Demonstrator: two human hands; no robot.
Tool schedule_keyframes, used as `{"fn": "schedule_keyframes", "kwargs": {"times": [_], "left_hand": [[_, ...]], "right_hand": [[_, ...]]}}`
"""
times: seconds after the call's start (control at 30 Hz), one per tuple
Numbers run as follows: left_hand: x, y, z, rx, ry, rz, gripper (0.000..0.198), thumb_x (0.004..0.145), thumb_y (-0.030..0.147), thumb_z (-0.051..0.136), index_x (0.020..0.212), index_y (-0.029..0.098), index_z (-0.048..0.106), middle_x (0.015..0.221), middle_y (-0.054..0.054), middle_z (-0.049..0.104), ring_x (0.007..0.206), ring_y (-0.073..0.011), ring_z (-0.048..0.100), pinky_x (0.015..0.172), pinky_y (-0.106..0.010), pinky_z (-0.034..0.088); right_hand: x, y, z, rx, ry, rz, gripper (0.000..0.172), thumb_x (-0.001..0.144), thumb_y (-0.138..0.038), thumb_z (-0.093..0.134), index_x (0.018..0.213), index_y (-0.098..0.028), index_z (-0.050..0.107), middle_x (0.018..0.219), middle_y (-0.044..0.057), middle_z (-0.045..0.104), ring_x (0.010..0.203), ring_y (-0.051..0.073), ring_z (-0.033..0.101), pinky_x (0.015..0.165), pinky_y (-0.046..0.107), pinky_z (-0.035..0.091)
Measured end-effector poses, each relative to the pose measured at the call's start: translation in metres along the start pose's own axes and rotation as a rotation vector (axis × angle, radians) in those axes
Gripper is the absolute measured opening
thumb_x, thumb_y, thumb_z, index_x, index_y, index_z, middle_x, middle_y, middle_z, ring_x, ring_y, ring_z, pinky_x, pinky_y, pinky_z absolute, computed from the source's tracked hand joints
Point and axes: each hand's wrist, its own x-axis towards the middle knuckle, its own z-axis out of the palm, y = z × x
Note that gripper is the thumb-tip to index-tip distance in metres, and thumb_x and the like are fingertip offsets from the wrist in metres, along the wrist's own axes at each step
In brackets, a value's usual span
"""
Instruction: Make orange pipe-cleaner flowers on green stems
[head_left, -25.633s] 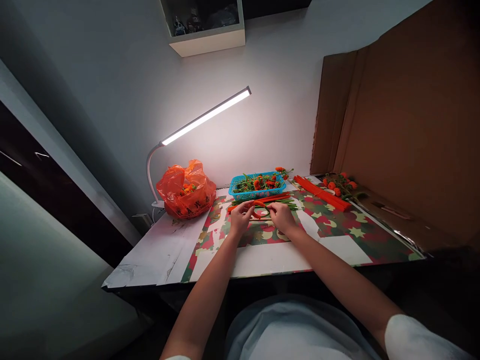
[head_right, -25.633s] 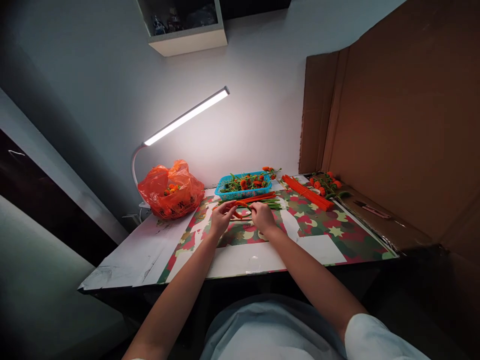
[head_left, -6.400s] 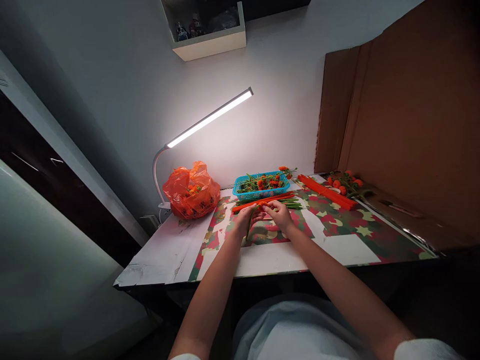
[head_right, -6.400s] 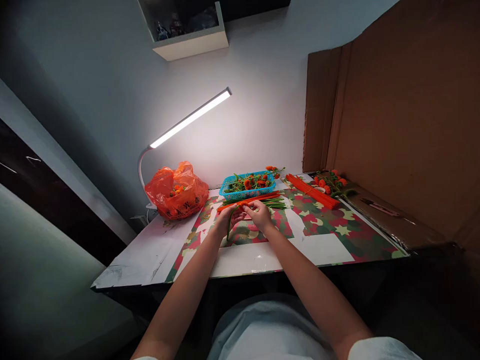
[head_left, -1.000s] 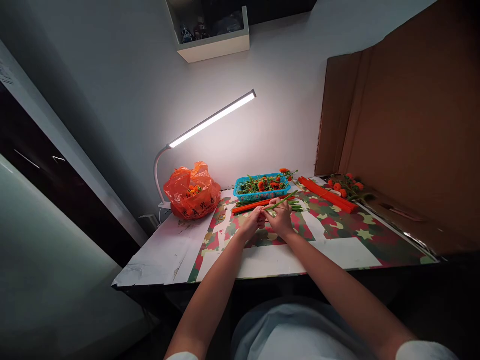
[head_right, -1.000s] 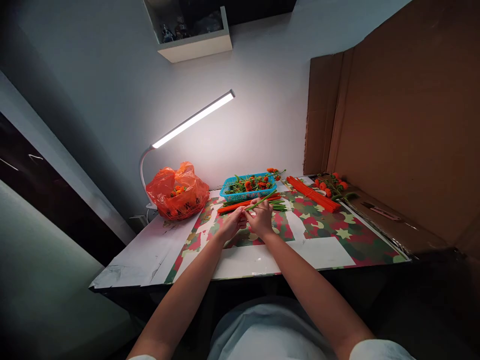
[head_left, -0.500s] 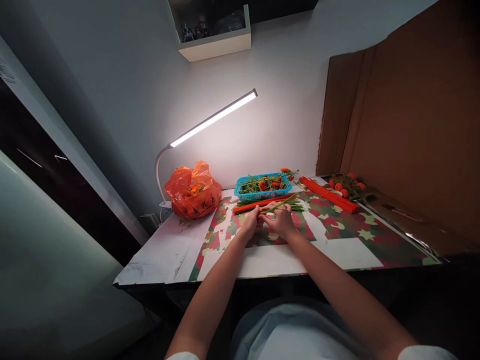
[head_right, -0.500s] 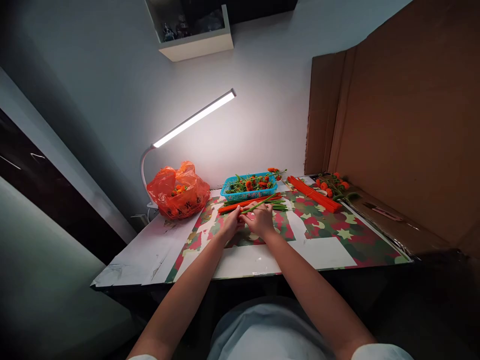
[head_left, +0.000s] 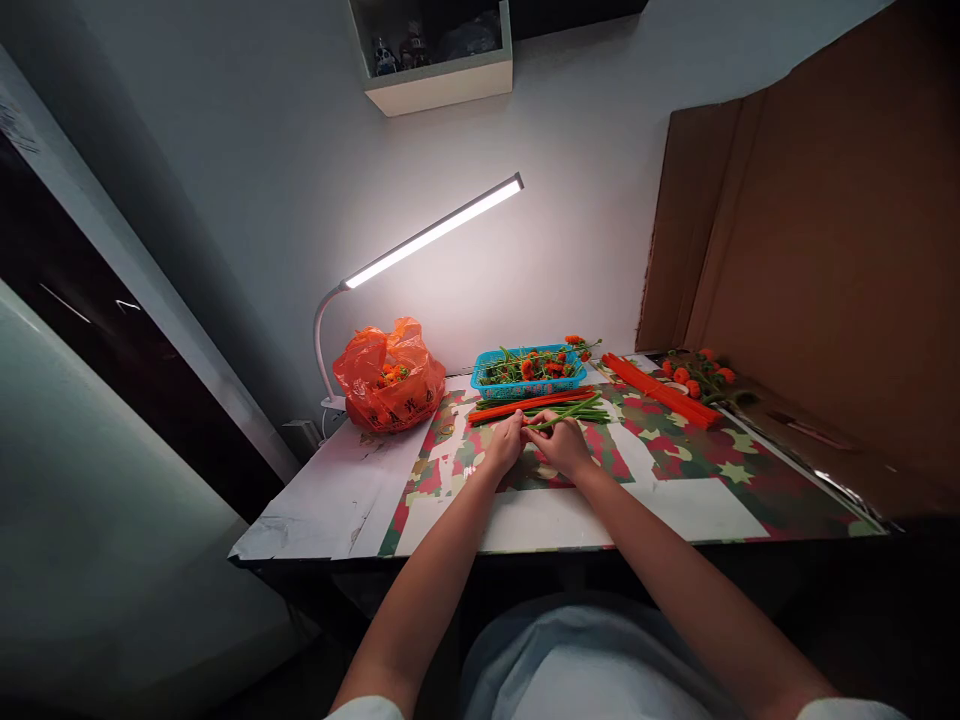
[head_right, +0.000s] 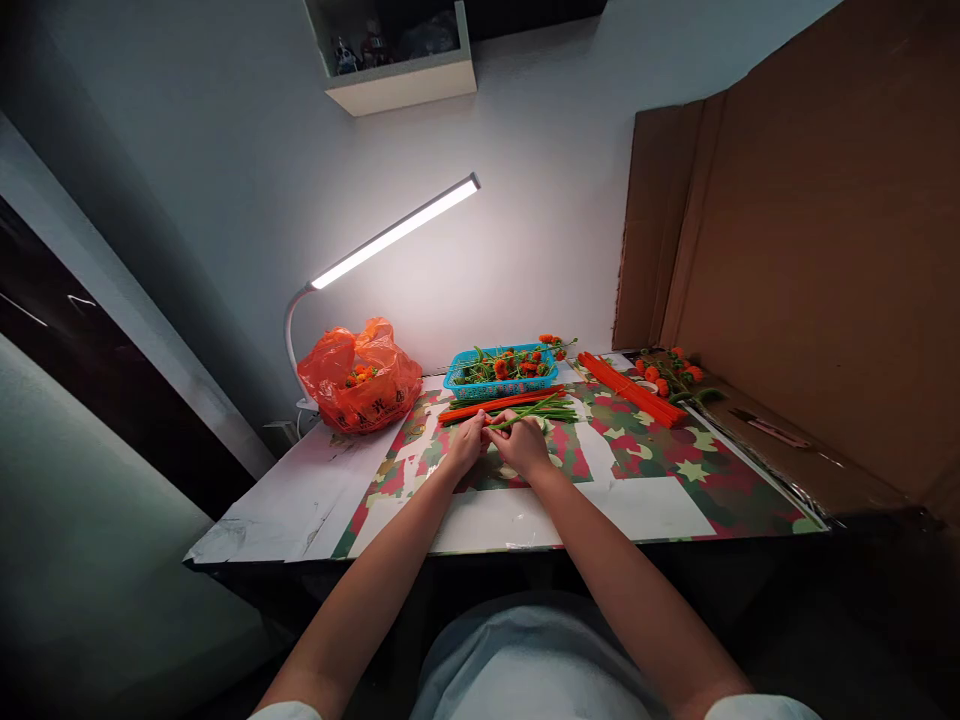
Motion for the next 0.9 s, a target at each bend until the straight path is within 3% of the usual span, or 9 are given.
{"fn": "schedule_keyframes", "kwargs": {"times": [0.17, 0.43, 0.7, 0.9], "left_hand": [[0.002, -0.005, 0.000, 0.059, 0.048, 0.066, 0.045, 0.083, 0.059, 0.043, 0.062, 0.021, 0.049, 0.050, 0.003, 0.042, 0.052, -0.0135, 0.040, 0.051, -0.025, 0.031], [-0.001, -0.001, -0.002, 0.296, 0.099, 0.254, 0.041, 0.087, 0.048, 0.042, 0.058, 0.019, 0.048, 0.056, 0.001, 0.047, 0.057, -0.0136, 0.039, 0.058, -0.026, 0.029], [-0.004, 0.001, -0.004, 0.370, 0.053, 0.297, 0.039, 0.086, 0.046, 0.044, 0.057, 0.020, 0.046, 0.056, 0.001, 0.044, 0.056, -0.0139, 0.035, 0.058, -0.026, 0.026], [-0.005, 0.002, -0.002, 0.286, 0.044, 0.311, 0.037, 0.085, 0.048, 0.044, 0.062, 0.020, 0.050, 0.059, 0.001, 0.046, 0.058, -0.0135, 0.039, 0.059, -0.025, 0.030]], "right_hand": [[-0.004, -0.004, 0.004, 0.007, 0.076, -0.037, 0.018, 0.080, -0.030, 0.059, 0.070, -0.021, 0.071, 0.075, 0.006, 0.073, 0.068, 0.021, 0.066, 0.065, 0.028, 0.043], [0.000, -0.002, 0.003, 0.109, -0.042, 0.177, 0.031, 0.079, -0.040, 0.058, 0.060, -0.017, 0.065, 0.054, 0.005, 0.066, 0.053, 0.017, 0.060, 0.053, 0.025, 0.038], [0.001, 0.003, 0.002, -0.027, -0.160, -0.045, 0.036, 0.084, -0.028, 0.048, 0.050, -0.018, 0.053, 0.052, 0.004, 0.060, 0.049, 0.013, 0.050, 0.052, 0.025, 0.030], [0.004, 0.005, 0.007, 0.117, -0.166, 0.030, 0.039, 0.088, -0.033, 0.042, 0.053, -0.019, 0.052, 0.048, 0.001, 0.055, 0.050, 0.013, 0.049, 0.050, 0.024, 0.032]]}}
